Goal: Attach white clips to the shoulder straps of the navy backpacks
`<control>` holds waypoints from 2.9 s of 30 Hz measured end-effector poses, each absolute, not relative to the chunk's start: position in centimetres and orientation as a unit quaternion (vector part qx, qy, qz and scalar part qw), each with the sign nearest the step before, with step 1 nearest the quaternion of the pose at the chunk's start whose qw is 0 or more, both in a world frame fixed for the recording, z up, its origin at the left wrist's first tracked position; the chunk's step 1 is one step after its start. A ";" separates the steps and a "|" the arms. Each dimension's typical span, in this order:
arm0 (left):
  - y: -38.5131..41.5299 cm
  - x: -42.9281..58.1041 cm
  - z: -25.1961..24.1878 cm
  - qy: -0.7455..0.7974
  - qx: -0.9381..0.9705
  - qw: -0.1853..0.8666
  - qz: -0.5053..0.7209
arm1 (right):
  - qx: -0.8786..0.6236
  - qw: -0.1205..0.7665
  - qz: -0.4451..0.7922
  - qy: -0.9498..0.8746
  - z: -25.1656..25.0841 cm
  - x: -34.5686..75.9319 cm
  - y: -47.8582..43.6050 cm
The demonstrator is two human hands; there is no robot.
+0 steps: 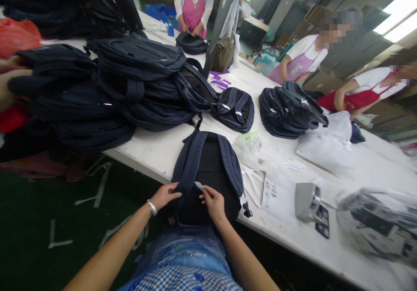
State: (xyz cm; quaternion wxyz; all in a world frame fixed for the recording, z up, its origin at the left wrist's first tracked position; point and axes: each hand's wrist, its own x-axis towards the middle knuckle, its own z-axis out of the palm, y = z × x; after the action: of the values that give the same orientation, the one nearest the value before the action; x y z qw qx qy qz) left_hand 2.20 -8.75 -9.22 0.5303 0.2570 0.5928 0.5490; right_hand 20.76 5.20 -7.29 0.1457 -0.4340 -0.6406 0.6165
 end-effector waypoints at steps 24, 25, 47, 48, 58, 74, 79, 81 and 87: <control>-8.8 2.9 -8.9 0.611 0.171 0.567 0.525 | -0.341 0.113 0.408 -0.839 -7.4 21.9 3.9; -8.8 2.9 -8.9 0.613 0.169 0.565 0.526 | -0.347 0.106 0.405 -0.839 -7.6 21.9 3.8; -8.9 5.2 -9.2 0.714 0.251 0.355 0.549 | -0.337 0.008 0.707 -0.622 -9.9 16.2 3.3; -9.0 5.6 -9.2 0.722 0.226 0.341 0.558 | -0.342 0.012 0.708 -0.617 -9.9 16.3 3.3; -9.6 7.2 -10.1 0.765 0.114 0.323 0.545 | -0.274 -0.037 0.768 -0.578 -9.8 16.5 4.1; -9.2 7.0 -10.4 0.744 0.112 0.343 0.563 | -0.274 0.014 0.576 -0.770 -6.6 20.6 4.0; -9.1 7.0 -10.7 0.745 0.118 0.340 0.562 | -0.168 -0.044 0.604 -0.778 -6.4 20.9 4.8; -9.1 7.0 -10.8 0.755 0.124 0.332 0.552 | -0.139 -0.036 0.547 -0.825 -6.2 20.6 5.0; -9.2 6.9 -10.9 0.766 0.132 0.331 0.535 | -0.119 -0.040 0.398 -0.909 -6.3 19.6 4.8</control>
State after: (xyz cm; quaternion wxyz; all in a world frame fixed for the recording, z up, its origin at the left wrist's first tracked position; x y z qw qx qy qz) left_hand 6.92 -9.18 -10.89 0.3311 0.1316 0.7663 0.5346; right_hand 19.58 4.79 -6.28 -0.0402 -0.1194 -0.9086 0.3981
